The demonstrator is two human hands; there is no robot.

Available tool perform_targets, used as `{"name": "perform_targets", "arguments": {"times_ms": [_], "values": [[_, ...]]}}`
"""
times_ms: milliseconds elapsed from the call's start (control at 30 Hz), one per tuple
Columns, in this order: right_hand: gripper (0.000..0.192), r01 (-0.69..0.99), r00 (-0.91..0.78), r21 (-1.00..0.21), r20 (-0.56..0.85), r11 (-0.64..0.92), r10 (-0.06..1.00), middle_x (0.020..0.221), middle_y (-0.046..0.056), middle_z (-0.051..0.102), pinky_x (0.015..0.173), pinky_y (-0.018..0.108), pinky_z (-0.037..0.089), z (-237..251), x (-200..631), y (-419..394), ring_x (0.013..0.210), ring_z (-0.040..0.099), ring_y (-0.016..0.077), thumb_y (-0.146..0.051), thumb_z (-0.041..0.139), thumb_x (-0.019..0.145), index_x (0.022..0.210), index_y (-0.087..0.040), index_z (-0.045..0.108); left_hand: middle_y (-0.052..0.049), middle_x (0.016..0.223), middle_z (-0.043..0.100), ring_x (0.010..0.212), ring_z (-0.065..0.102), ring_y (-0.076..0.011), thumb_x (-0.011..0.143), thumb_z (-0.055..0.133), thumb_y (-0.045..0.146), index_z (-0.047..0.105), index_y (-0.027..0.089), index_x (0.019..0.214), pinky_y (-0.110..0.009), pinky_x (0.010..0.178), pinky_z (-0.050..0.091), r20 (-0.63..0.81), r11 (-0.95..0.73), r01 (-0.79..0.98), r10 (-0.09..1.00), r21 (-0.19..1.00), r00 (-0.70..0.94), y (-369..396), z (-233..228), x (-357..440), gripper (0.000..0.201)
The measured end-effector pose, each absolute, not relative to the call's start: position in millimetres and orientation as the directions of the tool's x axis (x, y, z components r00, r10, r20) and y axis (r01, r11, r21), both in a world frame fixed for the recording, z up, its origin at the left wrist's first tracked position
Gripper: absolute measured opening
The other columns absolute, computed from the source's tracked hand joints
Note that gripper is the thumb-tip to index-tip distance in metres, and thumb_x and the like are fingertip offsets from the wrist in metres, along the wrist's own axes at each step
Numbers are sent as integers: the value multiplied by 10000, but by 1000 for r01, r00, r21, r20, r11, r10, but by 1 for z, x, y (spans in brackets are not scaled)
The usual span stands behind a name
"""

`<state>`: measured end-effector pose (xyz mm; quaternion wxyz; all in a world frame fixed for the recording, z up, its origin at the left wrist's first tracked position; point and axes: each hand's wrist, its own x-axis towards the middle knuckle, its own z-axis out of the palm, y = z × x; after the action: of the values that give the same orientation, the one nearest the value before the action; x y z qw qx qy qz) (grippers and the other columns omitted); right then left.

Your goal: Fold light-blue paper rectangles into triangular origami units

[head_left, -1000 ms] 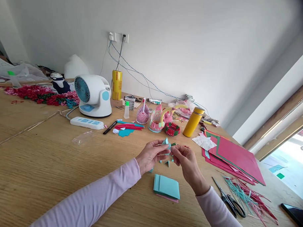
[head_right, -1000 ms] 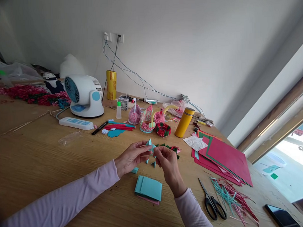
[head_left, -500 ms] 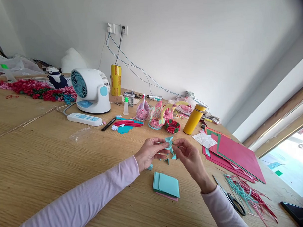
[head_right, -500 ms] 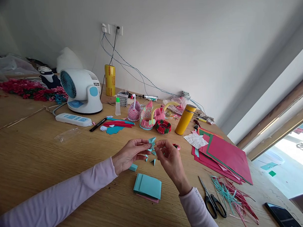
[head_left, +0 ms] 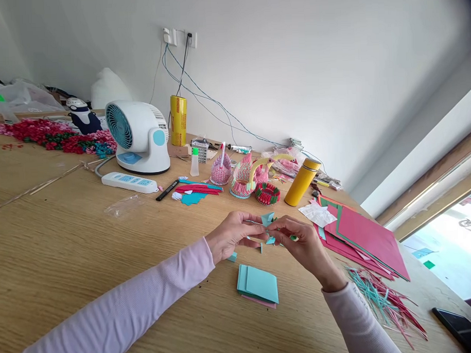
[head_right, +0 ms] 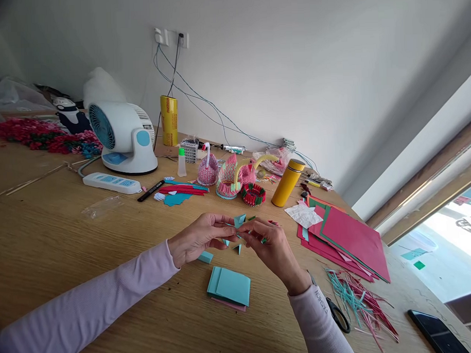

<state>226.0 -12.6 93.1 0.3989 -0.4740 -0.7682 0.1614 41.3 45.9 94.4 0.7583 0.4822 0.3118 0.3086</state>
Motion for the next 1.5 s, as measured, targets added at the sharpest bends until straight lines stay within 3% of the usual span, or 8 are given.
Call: {"name": "perform_targets", "arguments": {"times_ms": [267,533,733,967,1133,1300,1367,1500], "values": [[110,659,-167,-605,461,446,872,978,65,601,555,252,501,94,223,-12,732,608,152,-279,585,876,819,-209,649,-74,787,696,737,695,-182,635,821,215,617,92,928,-202,507,467,-112,243,-145,797,959,593,43,96,44,377],[131,571,-78,-773,285,278,955,739,38,692,453,236,469,91,217,-13,572,611,150,-335,562,884,859,-208,586,-85,793,700,761,703,-210,658,810,232,573,103,964,-218,517,471,-90,197,-120,804,973,587,41,97,44,408],[96,568,-84,-771,294,289,952,775,45,710,480,233,479,95,215,-15,673,654,172,-293,561,878,842,-207,583,-73,795,710,791,694,-203,577,857,238,562,122,969,-229,556,489,-91,211,-121,776,970,624,44,94,42,504],[178,419,5,-833,401,362,916,777,-5,620,483,207,472,91,211,-13,672,636,142,-267,635,832,902,-234,475,-68,733,698,720,685,-167,654,798,159,575,106,890,-207,547,467,-108,207,-125,833,970,543,37,100,46,329],[224,291,-13,-884,378,365,926,820,-11,632,526,238,516,91,212,-12,685,651,149,-326,577,877,983,-267,389,-86,771,700,706,685,-165,674,789,146,569,105,914,-228,573,493,-113,237,-171,839,956,532,36,100,47,328],[295,443,-2,-797,456,410,890,859,12,635,565,253,506,96,209,-14,722,636,159,-304,598,857,1080,-256,411,-76,796,689,738,685,-178,696,772,165,526,134,942,-243,586,504,-102,225,-175,843,959,528,34,97,48,349],[275,568,-9,-711,498,414,867,819,10,641,593,270,496,98,210,-16,701,628,162,-262,581,863,1088,-251,424,-87,863,681,750,672,-182,670,787,192,534,144,954,-249,575,503,-46,133,-118,833,984,552,34,95,48,383],[261,708,-178,-551,465,441,867,848,34,676,654,309,497,102,213,-20,716,646,180,-208,523,885,1121,-251,419,-93,1061,645,752,618,-160,657,779,245,629,171,967,-238,577,478,273,-362,60,791,930,548,36,95,45,353]]}}
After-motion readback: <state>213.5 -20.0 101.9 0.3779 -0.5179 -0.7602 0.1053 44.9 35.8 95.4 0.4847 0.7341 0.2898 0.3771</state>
